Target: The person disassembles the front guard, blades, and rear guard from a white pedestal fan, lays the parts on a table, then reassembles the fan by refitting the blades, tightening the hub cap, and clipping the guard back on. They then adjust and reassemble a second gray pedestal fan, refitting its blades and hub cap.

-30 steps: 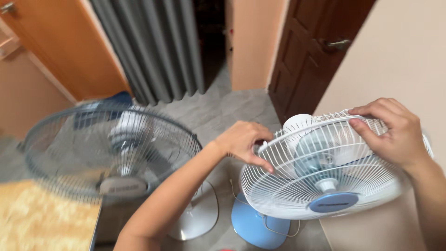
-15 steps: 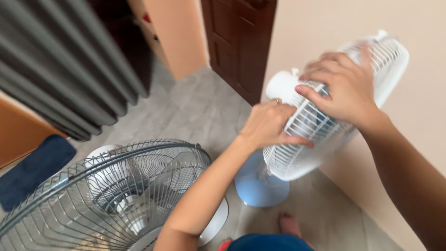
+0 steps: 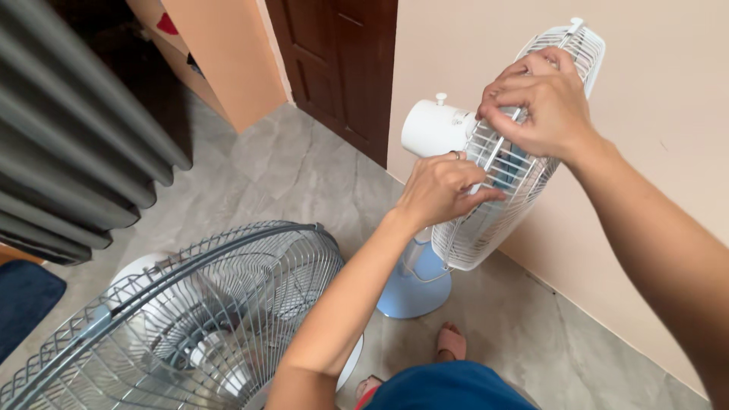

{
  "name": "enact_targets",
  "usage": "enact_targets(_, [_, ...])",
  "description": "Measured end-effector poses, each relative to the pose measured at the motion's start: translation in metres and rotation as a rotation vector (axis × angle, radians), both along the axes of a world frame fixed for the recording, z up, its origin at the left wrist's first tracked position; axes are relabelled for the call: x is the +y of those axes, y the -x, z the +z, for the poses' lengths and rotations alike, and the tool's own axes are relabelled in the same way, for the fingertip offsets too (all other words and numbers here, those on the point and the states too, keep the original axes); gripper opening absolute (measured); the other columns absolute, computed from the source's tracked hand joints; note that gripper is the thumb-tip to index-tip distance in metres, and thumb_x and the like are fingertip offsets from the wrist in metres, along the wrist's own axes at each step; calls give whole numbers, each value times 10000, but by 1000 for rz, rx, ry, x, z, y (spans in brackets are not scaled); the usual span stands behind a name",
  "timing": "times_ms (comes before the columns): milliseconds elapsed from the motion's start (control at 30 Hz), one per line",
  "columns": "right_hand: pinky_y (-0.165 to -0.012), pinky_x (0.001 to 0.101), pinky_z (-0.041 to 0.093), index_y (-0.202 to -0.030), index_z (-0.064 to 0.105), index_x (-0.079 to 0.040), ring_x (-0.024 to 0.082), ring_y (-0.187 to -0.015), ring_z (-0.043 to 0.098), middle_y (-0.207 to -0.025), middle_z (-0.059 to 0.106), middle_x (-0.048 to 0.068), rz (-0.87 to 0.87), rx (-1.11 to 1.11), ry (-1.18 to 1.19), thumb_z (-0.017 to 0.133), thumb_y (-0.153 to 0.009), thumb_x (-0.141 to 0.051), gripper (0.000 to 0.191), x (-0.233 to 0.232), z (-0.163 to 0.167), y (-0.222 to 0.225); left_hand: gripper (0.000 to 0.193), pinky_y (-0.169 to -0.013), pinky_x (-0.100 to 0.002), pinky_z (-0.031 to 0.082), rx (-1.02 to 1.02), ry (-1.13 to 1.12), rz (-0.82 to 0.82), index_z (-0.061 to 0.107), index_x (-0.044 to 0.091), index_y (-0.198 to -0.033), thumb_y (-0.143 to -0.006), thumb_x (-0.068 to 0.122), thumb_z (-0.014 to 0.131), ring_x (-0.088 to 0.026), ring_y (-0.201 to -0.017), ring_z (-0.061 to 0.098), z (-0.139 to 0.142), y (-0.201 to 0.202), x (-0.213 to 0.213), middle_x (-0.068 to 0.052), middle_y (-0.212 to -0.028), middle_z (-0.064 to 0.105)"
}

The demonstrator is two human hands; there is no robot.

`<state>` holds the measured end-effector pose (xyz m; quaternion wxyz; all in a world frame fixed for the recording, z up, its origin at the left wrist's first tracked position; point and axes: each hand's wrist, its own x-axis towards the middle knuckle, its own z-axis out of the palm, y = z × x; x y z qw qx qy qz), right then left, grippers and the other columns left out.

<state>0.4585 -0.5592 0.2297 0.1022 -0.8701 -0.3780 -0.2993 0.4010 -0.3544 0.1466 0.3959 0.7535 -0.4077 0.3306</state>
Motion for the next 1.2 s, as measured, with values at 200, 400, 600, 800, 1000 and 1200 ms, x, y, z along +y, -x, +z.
enact_targets(200, [-1190,430,318,-857,787,-214,115,-1134,625,-958,744,-121,27,30,-27,701,-993,-276,173,-5,-6,-15,295,-664,-369,508,-115,70,59,654,130,-719,-838,334,831,-226,-663,599,-12,-5,-12,1,-666,607])
enact_targets(400, [-1197,434,325,-824,786,-224,101,-1068,632,-928,745,-124,27,30,-20,704,-994,-280,197,-9,-9,-25,393,-635,-379,487,-158,109,179,563,120,-669,-834,339,845,-240,-657,581,-11,0,-15,-19,-650,558])
enact_targets(600, [-1185,469,306,-860,790,-222,121,-1093,627,-971,751,-121,-20,-41,-20,725,-1010,-334,198,-3,-17,-21,323,-665,-423,442,226,304,347,539,80,-833,-940,301,748,-312,-764,563,-78,51,5,-85,-794,559])
enact_targets(800, [-1179,399,326,-894,777,-226,118,-1063,599,-1036,757,-129,1,-113,22,704,-1102,-363,259,-13,-20,-23,583,-598,-401,463,1318,610,354,598,62,-914,-1064,606,454,-222,-702,555,-229,80,-15,-90,-775,602])
enact_targets(1000, [-1128,364,345,-890,783,-224,143,-1030,607,-1021,761,-84,-41,-183,41,709,-1108,-409,295,-5,-45,-15,890,-668,-472,606,1820,1000,-60,626,139,-1234,-914,840,182,-298,-795,705,-270,69,-61,-161,-1012,687])
enact_targets(1200, [-1022,318,446,-1013,771,-108,235,-997,623,-1060,746,41,144,-169,-105,630,-1116,-298,258,9,-86,-41,813,-753,-496,616,1668,1191,119,615,59,-1212,-1023,787,307,-329,-869,687,-260,68,-56,-122,-989,649])
